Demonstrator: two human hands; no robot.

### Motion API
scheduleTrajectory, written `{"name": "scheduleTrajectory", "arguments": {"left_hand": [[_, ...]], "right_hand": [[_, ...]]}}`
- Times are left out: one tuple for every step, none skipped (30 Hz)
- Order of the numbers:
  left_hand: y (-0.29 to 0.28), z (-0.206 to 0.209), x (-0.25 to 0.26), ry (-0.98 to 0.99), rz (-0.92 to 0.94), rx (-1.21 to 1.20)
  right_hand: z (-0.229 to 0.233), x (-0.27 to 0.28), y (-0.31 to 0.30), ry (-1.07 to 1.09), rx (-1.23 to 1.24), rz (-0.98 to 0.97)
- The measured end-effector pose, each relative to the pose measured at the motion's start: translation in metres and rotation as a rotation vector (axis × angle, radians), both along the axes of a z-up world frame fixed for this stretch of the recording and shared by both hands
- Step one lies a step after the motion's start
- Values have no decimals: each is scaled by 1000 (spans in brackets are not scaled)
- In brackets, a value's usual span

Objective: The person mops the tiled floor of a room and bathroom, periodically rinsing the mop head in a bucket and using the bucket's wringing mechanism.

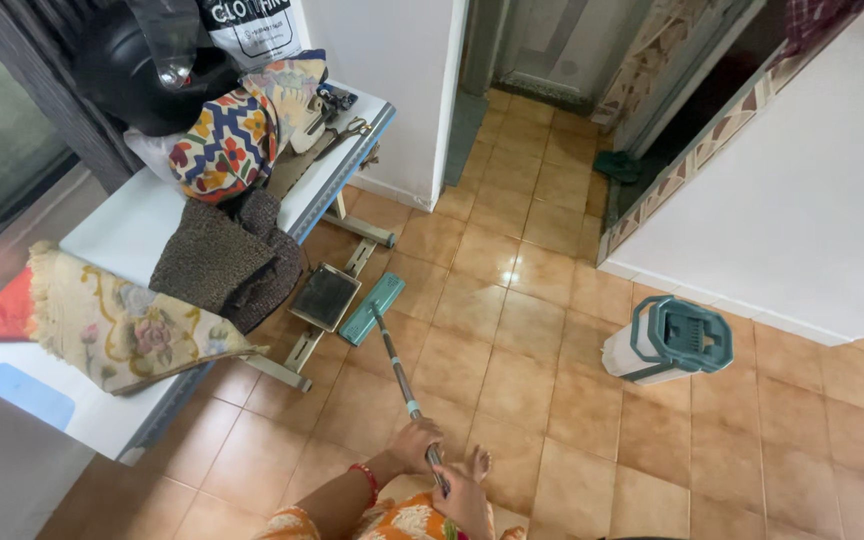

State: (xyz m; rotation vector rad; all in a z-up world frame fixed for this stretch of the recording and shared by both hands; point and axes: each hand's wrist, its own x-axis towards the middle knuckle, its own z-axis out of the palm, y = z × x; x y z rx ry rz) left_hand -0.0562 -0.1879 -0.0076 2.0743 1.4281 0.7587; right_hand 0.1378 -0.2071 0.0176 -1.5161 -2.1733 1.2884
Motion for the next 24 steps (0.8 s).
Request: {"name": "scheduleTrajectory", "arguments": {"left_hand": [[-7,-2,-12,4,-13,2],[-14,-4,-24,-13,-38,30],[-22,-4,-34,-34,-63,53],[-25,-4,-43,-33,-75,51],[-26,-4,-52,-1,-12,205],[-26,-4,-62,30,51,359],[-24,-3,-72,28,38,359],[-20,-2,-82,67,95,310],[-17,-1,-89,104,156,264],[-14,0,-99,101,148,268],[-10,1,-108,101,114,274],[-6,1,-115,100,80,280],[-3,1,-120,93,76,281],[0,0,-124,70,37,225],[4,-1,-125,49,1,164],[14,-1,-123,133,-9,148],[19,-2,-118,212,-11,121],[27,-3,-115,225,-9,113],[32,-5,-117,238,-6,104],[29,-7,-120,153,26,116],[27,-8,-121,71,59,137],[19,-10,-119,64,69,132],[12,-10,-122,25,89,157],[5,-10,-121,-13,109,183]], "right_hand": [[-7,-13,-11,4,2,-13],[-14,-27,-23,31,82,-19],[-17,-38,-36,52,158,-24],[-20,-51,-44,52,156,-36],[-22,-64,-48,39,163,-79],[-23,-78,-51,26,170,-121],[-22,-94,-51,25,170,-133],[-19,-109,-50,47,229,-169],[-15,-122,-46,67,293,-200],[-10,-134,-44,64,296,-208],[-3,-141,-43,35,275,-213],[5,-148,-41,5,253,-217],[13,-151,-37,-1,255,-222],[20,-151,-32,24,269,-224],[27,-150,-27,51,277,-223],[33,-152,-20,77,302,-257],[37,-153,-18,97,318,-283],[43,-155,-11,103,321,-300],[49,-158,-6,109,322,-314],[56,-163,-8,119,443,-308],[64,-166,-9,133,572,-298],[74,-166,-14,127,567,-287],[85,-168,-19,99,457,-281],[95,-168,-27,70,347,-275]]}}
